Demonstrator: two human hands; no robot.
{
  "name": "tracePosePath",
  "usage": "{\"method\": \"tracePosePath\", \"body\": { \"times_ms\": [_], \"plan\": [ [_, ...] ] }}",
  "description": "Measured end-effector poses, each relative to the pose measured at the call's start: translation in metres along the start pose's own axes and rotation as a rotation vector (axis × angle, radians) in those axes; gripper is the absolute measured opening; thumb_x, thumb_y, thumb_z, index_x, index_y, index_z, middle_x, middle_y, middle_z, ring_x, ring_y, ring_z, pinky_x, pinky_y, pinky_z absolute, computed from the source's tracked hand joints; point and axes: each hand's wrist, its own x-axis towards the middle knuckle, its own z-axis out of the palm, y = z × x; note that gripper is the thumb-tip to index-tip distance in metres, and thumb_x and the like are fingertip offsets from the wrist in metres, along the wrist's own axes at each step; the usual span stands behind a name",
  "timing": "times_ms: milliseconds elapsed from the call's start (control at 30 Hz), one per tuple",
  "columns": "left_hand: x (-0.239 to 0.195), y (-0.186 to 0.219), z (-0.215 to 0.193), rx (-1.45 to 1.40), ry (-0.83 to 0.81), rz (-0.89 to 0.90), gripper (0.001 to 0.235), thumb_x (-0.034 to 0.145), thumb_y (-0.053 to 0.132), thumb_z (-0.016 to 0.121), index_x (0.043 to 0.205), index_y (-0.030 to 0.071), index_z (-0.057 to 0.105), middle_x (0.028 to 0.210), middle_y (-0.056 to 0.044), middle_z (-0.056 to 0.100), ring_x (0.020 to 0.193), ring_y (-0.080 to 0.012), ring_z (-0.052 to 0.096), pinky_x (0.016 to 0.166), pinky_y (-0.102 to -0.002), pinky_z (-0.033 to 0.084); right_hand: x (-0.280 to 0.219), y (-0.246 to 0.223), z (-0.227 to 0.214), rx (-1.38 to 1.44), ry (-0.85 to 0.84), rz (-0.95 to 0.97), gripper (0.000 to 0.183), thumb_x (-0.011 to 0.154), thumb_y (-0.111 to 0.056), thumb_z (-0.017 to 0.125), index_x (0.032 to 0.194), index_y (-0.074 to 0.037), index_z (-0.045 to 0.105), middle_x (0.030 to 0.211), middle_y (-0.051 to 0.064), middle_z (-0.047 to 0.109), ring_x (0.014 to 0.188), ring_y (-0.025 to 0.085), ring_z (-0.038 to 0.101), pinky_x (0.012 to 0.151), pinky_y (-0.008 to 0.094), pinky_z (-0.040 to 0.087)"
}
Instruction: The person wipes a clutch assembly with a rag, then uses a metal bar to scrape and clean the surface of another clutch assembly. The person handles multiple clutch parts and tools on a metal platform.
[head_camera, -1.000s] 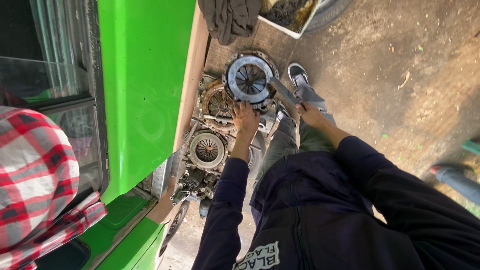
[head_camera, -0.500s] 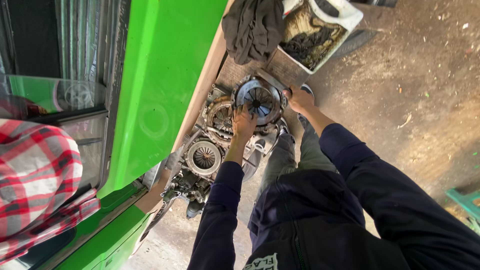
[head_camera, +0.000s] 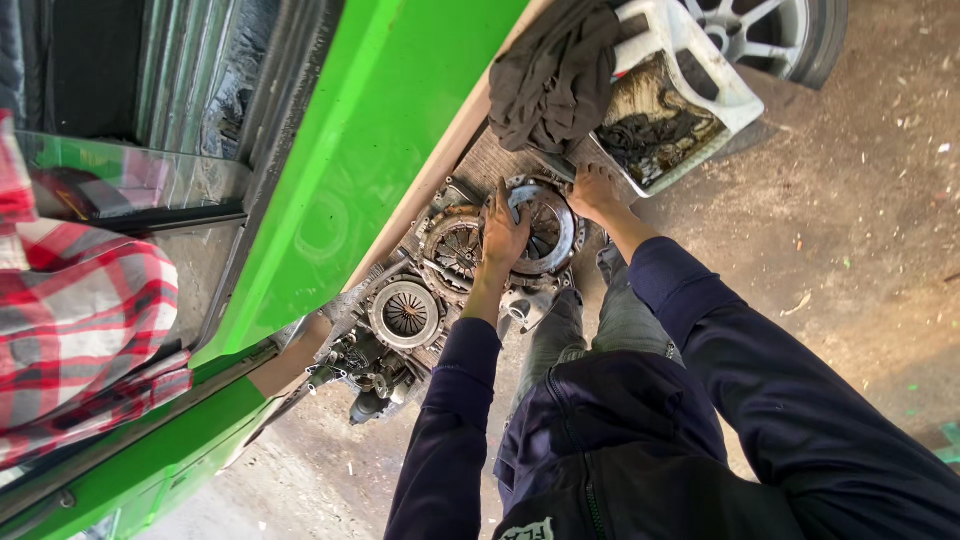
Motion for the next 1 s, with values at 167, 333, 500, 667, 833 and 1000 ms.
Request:
{"method": "tracePosePath", "body": {
  "times_ms": [167,333,500,667,833,1000],
  "plan": [
    [-0.007,-0.009,0.01,-0.05,0.075,0.03,0.083,0.101,0.029,0.06,0.158,-0.009,0.013,0.157,-0.033,0.037,0.148,-0.0409,0.037,0.127,-0.049,0.017,0.001,0.0,-0.014,-0.152,0.263,-0.22,0.069,0.094,-0.039,0.061,0.142,0.005,0.039,0.142,0.035,0.043,0.127,0.05,0.046,0.107,0.056,0.04],
    [-0.01,0.007,-0.01,-0.143,0.179,0.038,0.079,0.096,0.02,0.065,0.157,-0.008,0.023,0.154,-0.032,0.043,0.143,-0.0401,0.044,0.123,-0.044,0.033,-0.013,-0.045,-0.066,0.089,0.31,-0.271,0.033,0.112,-0.031,0.057,0.143,-0.021,0.051,0.131,0.021,0.059,0.109,0.042,0.066,0.095,0.052,0.055],
    [-0.019,0.032,-0.039,-0.194,0.07,-0.117,0.076,0.098,0.021,0.062,0.157,-0.006,0.022,0.149,-0.028,0.047,0.137,-0.0393,0.046,0.119,-0.041,0.036,0.002,-0.096,-0.126,0.165,0.463,-0.473,0.044,0.103,-0.02,0.061,0.146,-0.02,0.05,0.122,0.029,0.055,0.088,0.049,0.065,0.074,0.056,0.055],
    [-0.033,0.034,-0.052,-0.124,0.152,-0.069,0.067,0.1,0.021,0.06,0.153,-0.006,0.031,0.148,-0.029,0.05,0.138,-0.0419,0.05,0.12,-0.044,0.037,0.043,-0.106,-0.14,0.084,0.362,-0.351,0.035,0.097,-0.019,0.069,0.126,-0.007,0.054,0.113,0.022,0.059,0.087,0.042,0.067,0.075,0.051,0.058],
    [-0.056,0.01,-0.038,-0.082,0.186,-0.238,0.056,0.1,0.022,0.059,0.147,-0.003,0.044,0.142,-0.028,0.057,0.134,-0.0425,0.051,0.119,-0.048,0.036,0.029,-0.076,-0.134,0.175,0.424,-0.456,0.017,0.098,-0.013,0.071,0.108,-0.003,0.061,0.108,0.016,0.062,0.09,0.033,0.067,0.079,0.046,0.057],
    [-0.117,-0.025,-0.011,-0.22,0.44,-0.444,0.049,0.088,0.016,0.069,0.135,0.003,0.062,0.127,-0.026,0.065,0.121,-0.0395,0.057,0.109,-0.049,0.043,-0.022,-0.061,-0.173,0.356,0.583,-0.688,0.015,0.103,-0.004,0.07,0.113,-0.001,0.06,0.11,0.018,0.064,0.099,0.033,0.067,0.086,0.045,0.054]
  ]
}}
